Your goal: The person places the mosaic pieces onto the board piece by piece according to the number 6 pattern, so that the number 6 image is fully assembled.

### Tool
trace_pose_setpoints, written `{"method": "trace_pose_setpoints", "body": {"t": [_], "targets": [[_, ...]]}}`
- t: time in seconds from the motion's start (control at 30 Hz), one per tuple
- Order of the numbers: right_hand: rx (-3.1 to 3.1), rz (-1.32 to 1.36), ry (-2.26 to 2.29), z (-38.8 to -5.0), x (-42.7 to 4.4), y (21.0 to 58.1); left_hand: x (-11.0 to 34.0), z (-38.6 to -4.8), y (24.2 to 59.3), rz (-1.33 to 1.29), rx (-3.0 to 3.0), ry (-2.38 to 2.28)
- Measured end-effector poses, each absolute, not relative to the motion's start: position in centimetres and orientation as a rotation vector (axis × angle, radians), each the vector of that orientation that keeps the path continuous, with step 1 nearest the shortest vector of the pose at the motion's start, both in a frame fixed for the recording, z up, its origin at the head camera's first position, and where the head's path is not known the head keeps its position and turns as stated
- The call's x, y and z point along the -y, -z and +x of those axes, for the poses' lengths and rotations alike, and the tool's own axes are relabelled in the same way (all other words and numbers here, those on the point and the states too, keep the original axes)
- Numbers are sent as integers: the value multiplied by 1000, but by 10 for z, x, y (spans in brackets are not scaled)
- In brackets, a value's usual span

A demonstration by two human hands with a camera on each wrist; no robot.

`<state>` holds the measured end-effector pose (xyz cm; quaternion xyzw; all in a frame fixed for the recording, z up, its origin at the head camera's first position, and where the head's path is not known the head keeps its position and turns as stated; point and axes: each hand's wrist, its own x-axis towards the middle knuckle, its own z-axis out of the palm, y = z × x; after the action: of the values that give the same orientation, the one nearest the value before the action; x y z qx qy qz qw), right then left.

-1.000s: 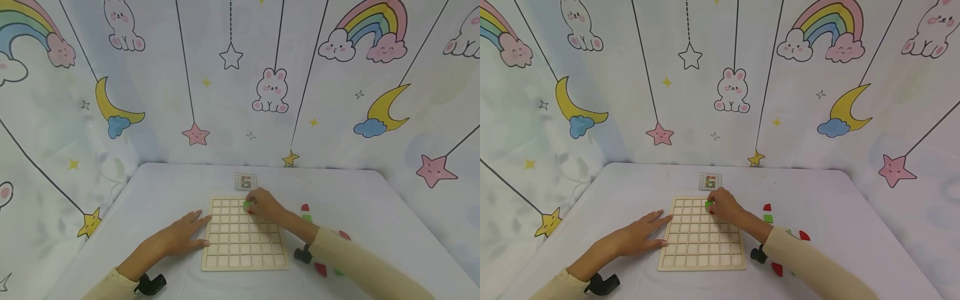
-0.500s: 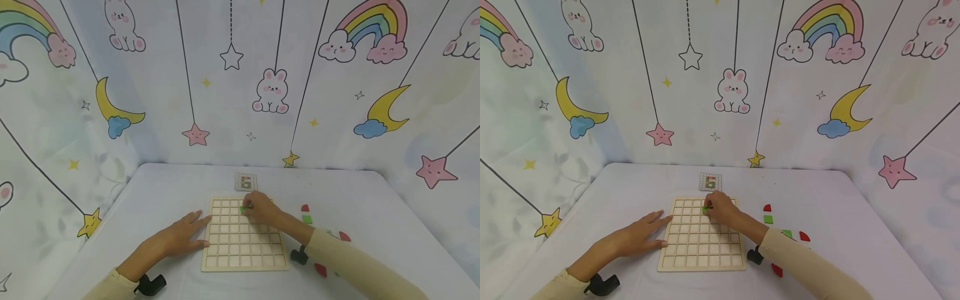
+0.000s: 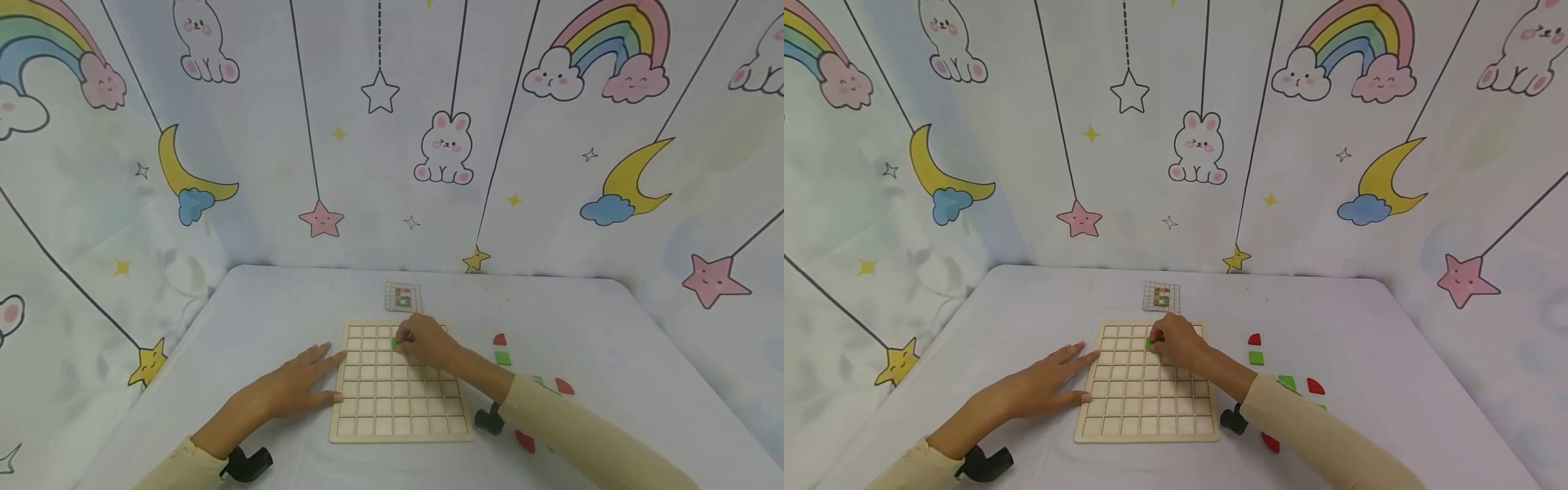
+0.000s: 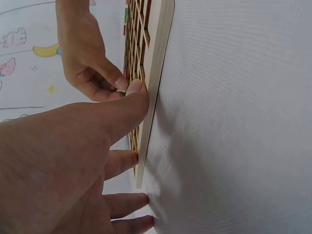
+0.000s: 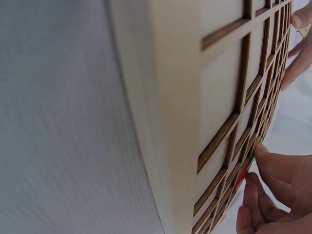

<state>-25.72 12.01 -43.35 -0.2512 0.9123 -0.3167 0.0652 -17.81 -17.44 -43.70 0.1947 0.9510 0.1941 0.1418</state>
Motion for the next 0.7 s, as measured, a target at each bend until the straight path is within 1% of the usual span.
{"method": "trace_pose_setpoints", "body": {"t": [0.4, 0.57, 0.7], "targets": [[-2770, -794, 937, -256, -127, 436, 174, -179, 436, 574, -2752, -557], [-2785, -717, 955, -259, -140, 437, 174, -178, 437, 563, -2744, -572], [-2816, -644, 974, -261, -161, 431, 174, -178, 437, 557, -2740, -575]]}}
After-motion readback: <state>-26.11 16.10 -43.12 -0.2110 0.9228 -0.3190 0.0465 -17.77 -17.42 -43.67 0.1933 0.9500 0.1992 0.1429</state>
